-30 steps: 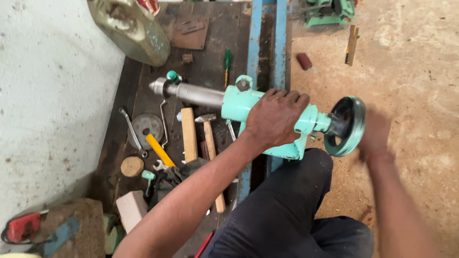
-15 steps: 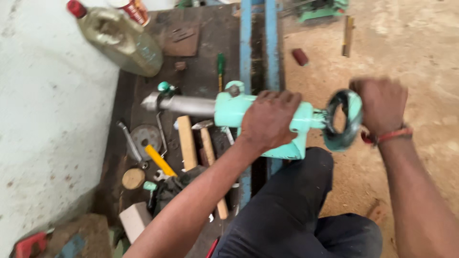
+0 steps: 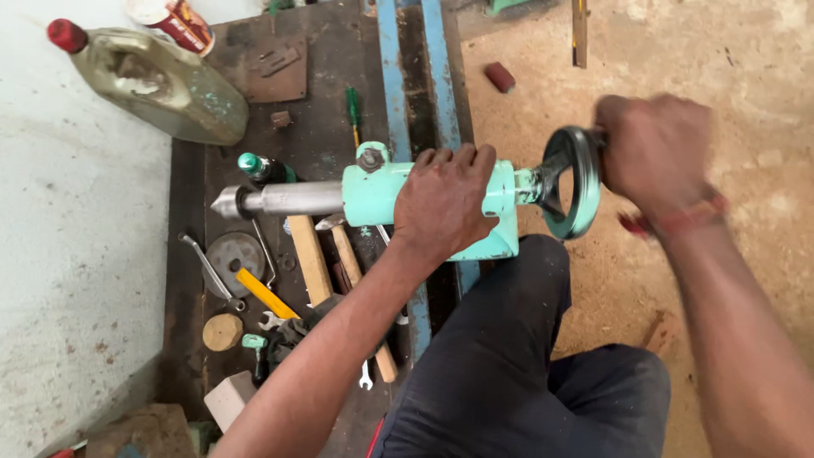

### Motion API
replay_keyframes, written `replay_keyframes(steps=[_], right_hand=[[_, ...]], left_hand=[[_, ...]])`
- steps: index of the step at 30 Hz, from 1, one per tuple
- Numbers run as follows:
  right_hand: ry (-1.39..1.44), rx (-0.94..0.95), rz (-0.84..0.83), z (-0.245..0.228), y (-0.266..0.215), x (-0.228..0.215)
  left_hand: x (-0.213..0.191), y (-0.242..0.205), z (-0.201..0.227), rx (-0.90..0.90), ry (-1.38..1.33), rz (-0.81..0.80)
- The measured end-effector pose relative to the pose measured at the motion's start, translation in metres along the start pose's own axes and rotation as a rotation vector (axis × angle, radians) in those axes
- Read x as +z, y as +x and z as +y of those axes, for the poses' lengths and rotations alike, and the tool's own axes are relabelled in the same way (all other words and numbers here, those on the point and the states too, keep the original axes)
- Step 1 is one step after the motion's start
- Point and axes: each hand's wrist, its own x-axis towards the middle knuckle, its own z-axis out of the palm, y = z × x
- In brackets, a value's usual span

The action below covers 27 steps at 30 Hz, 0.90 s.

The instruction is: The person cleans and reassembles a lathe tailstock component by wiping the metal body with a cloth, tightening a bolt with a wrench, and turning a handwheel.

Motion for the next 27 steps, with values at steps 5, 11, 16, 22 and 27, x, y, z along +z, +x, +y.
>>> replay_keyframes(steps=[5, 11, 16, 22, 27], right_hand=[[-0.091, 0.139, -0.244, -0.044, -0.095, 0.019], [0.077, 0.097, -0.064, 0.0, 0.008, 0.01], [-0.029, 0.114, -0.251, -0.028, -0.081, -0.007], [0.154, 0.079, -0.118, -0.002, -0.012, 0.044], [-0.195, 0.072, -0.119, -0.011, -0.053, -0.017]], left_hand=[[0.005, -0.001, -0.003, 0.021, 0.025, -0.089], [-0.003, 0.011, 0.0, 0.033, -0.025, -0.032], [0.004, 0.0, -0.001, -0.003, -0.016, -0.043], [-0.002, 0.004, 0.003, 0.048, -0.038, -0.053], [0.009, -0.001, 0.002, 0.007, -0.032, 0.077]])
